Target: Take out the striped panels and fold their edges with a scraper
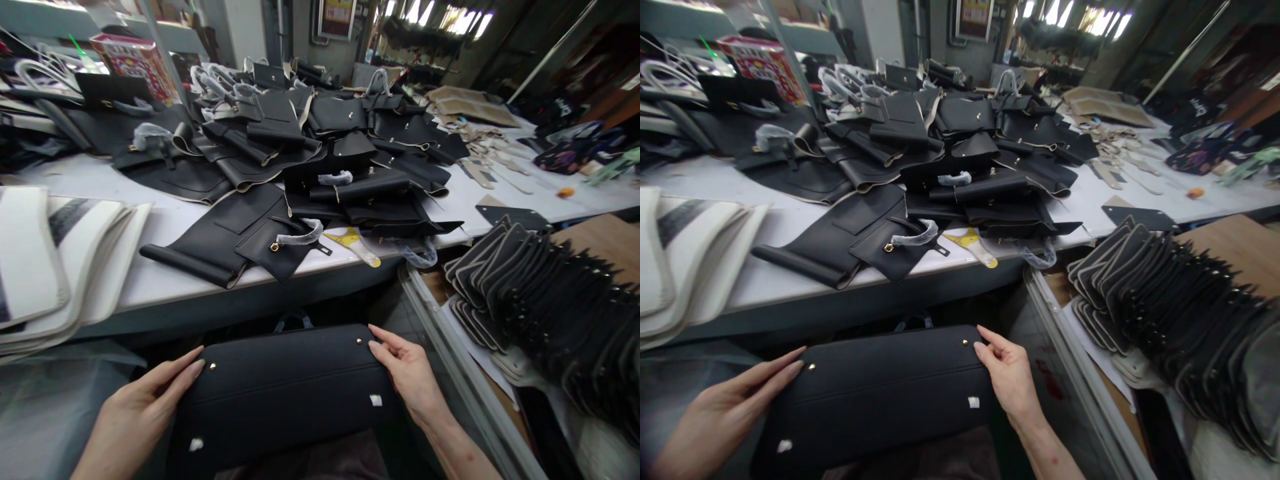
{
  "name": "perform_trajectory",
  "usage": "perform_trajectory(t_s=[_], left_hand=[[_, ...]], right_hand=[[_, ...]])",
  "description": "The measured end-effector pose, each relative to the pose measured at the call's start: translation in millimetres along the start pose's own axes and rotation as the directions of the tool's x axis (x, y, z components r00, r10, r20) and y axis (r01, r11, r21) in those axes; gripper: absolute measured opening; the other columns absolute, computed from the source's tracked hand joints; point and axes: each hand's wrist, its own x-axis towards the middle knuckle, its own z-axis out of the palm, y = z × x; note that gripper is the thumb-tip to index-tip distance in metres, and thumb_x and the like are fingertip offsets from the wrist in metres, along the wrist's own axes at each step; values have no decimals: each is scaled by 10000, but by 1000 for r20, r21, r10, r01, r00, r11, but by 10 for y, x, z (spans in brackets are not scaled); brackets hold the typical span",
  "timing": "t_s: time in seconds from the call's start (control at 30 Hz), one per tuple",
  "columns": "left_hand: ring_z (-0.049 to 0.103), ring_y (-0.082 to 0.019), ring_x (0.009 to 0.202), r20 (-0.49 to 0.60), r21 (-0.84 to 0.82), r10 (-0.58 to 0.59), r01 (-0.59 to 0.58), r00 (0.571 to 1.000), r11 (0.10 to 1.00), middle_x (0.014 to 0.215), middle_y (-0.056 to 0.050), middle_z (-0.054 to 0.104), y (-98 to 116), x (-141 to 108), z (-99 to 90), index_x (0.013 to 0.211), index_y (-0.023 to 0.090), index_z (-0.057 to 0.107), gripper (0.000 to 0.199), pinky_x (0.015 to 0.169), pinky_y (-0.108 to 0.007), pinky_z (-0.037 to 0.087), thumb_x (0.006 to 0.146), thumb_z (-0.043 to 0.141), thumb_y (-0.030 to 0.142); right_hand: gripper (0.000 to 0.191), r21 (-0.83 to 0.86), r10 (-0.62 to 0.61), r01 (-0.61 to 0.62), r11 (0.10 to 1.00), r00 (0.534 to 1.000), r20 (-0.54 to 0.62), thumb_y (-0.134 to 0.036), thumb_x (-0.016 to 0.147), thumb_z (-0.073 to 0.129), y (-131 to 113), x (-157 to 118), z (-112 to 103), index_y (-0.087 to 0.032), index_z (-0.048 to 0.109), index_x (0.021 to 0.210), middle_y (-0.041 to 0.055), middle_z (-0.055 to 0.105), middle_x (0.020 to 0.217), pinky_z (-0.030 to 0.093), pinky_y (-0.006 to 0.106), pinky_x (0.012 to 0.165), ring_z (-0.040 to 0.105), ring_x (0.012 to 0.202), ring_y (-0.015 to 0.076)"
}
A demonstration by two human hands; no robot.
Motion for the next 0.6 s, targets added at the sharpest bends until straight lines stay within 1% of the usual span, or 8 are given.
perform_trajectory(t_s=[0.13, 0.27, 0.37, 0.47, 0.53, 0.6], left_hand=[[655, -354, 1118, 19, -26, -37, 38, 999, 999, 1093, 23, 747, -70, 10, 4, 984, 335, 783, 548, 1137, -501, 400, 557, 655, 652], [649, -362, 1123, 11, 4, -29, 29, 1000, 1000, 1110, 14, 743, -56, 6, 6, 993, 326, 782, 562, 1132, -509, 405, 554, 652, 652], [653, -361, 1111, 12, 39, 4, -4, 1000, 999, 1093, 9, 749, -51, 26, 2, 979, 322, 785, 549, 1110, -500, 429, 574, 641, 662], [652, -354, 1113, 25, 72, 50, -51, 998, 996, 1108, 9, 746, -67, 53, 10, 996, 319, 783, 532, 1082, -478, 454, 610, 651, 661], [658, -342, 1103, 21, 76, 89, -90, 996, 993, 1112, 0, 746, -62, 40, 21, 1025, 302, 777, 517, 1058, -460, 470, 660, 650, 646], [668, -321, 1080, 16, 64, 145, -145, 989, 987, 1111, -15, 747, -28, -6, 29, 1057, 275, 770, 493, 1021, -429, 491, 730, 630, 616]], right_hand=[[641, -20, -27, 27, 999, 1000, -13, -508, 701, 812, -8, 1, 5, -144, 702, 1217, -48, 517, 639, 371, 247, 572, 456, 605, 100], [635, -54, -36, 35, 998, 999, -3, -514, 720, 794, 5, 18, -7, -135, 698, 1220, -49, 510, 644, 358, 260, 583, 443, 610, 105], [647, -65, -28, 29, 997, 1000, 4, -518, 723, 785, 4, 31, -15, -132, 689, 1233, -39, 540, 652, 385, 272, 595, 478, 620, 120], [643, -85, -31, 31, 996, 1000, 2, -515, 714, 791, -14, 33, -16, -135, 696, 1224, -40, 558, 632, 407, 259, 571, 499, 603, 120], [680, -77, 1, 0, 997, 1000, 12, -522, 691, 807, -26, 21, -17, -135, 687, 1238, -15, 629, 664, 461, 258, 586, 566, 636, 143], [740, -52, 52, -52, 997, 999, 12, -524, 644, 836, -22, 7, -26, -136, 677, 1254, 34, 715, 757, 536, 279, 648, 655, 732, 198]])
